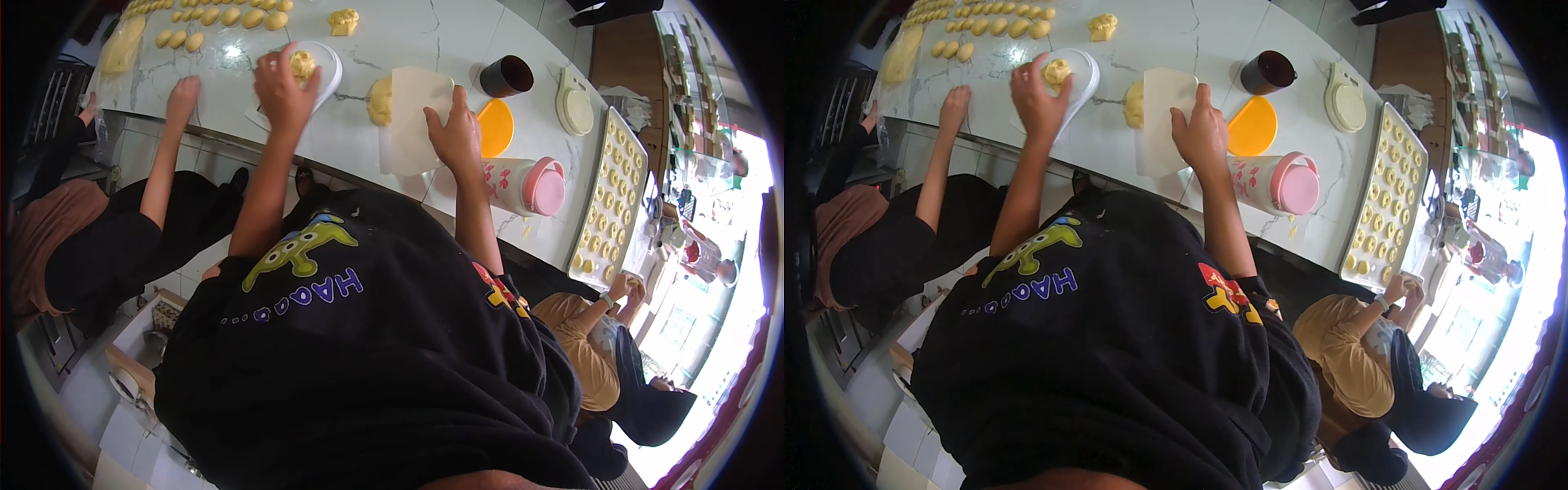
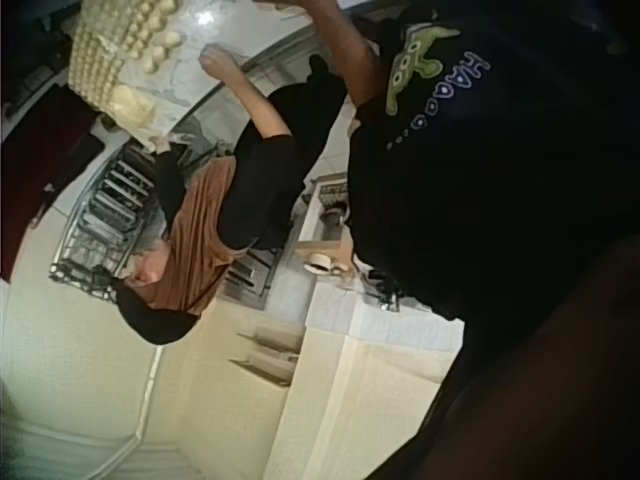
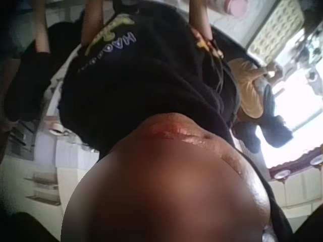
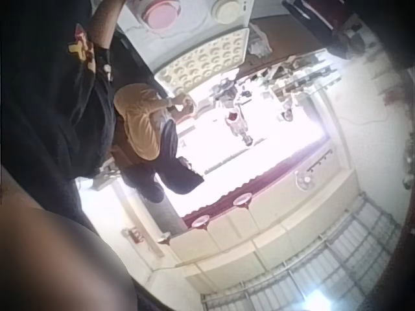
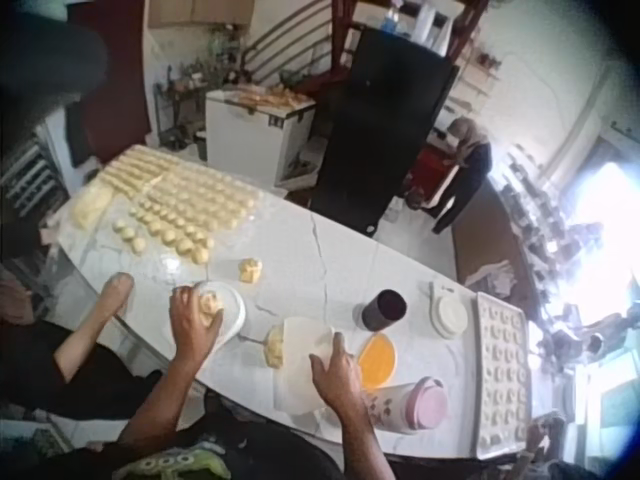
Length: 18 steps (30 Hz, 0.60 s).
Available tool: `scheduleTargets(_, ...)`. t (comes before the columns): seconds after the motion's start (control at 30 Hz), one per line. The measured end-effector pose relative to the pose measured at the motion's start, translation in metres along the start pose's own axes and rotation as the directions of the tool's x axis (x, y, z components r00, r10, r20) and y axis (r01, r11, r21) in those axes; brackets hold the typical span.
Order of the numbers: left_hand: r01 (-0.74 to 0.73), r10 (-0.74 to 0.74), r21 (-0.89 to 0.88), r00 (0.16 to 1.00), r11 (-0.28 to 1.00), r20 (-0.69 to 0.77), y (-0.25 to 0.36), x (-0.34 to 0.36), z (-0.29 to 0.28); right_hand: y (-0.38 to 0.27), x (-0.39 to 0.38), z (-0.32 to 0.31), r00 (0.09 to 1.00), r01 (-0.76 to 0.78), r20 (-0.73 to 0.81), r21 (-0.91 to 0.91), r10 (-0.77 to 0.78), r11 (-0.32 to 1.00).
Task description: Measuring, weighing, and shaping dough balls on a scale and tabletop.
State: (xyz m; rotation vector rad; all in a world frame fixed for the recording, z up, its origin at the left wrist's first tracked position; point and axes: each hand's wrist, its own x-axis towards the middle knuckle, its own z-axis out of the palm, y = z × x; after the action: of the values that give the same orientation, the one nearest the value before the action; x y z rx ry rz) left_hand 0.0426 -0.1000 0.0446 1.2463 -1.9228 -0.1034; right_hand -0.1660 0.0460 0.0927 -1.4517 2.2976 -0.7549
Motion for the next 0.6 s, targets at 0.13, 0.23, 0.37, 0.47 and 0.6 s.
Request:
scheduleTargets(0.13, 0.002, -0.002, 0.002, 0.993, 1.0, 0.121, -0.032, 0.002, 0.0, -0.005, 0.001, 0.001, 1.0, 0.021, -0.01, -0.012, -0.022, 1.0)
scheduleTargets(0.23, 0.075, -0.041, -0.156, 0.977, 0.985, 0.209, -0.048, -0.001, 0.006, -0.016, 0.001, 0.007, 0.997, 0.066, -0.035, 0.013, -0.066, 0.998)
scheduleTargets(0.37, 0.327, -0.217, -0.415, 0.932, 0.849, 0.29, -0.055, 0.004, 0.006, -0.038, 0.009, 0.024, 0.989, 0.14, -0.067, 0.075, -0.135, 0.987)
scheduleTargets(0.47, 0.452, -0.288, -0.54, 0.886, 0.71, 0.363, -0.058, 0.011, 0.008, -0.07, 0.02, 0.038, 0.981, 0.188, -0.094, 0.205, -0.172, 0.96)
scheduleTargets(0.6, 0.542, -0.307, -0.664, 0.84, 0.516, 0.447, -0.064, 0.009, 0.011, -0.12, 0.036, 0.064, 0.988, 0.148, -0.057, 0.172, -0.141, 0.974)
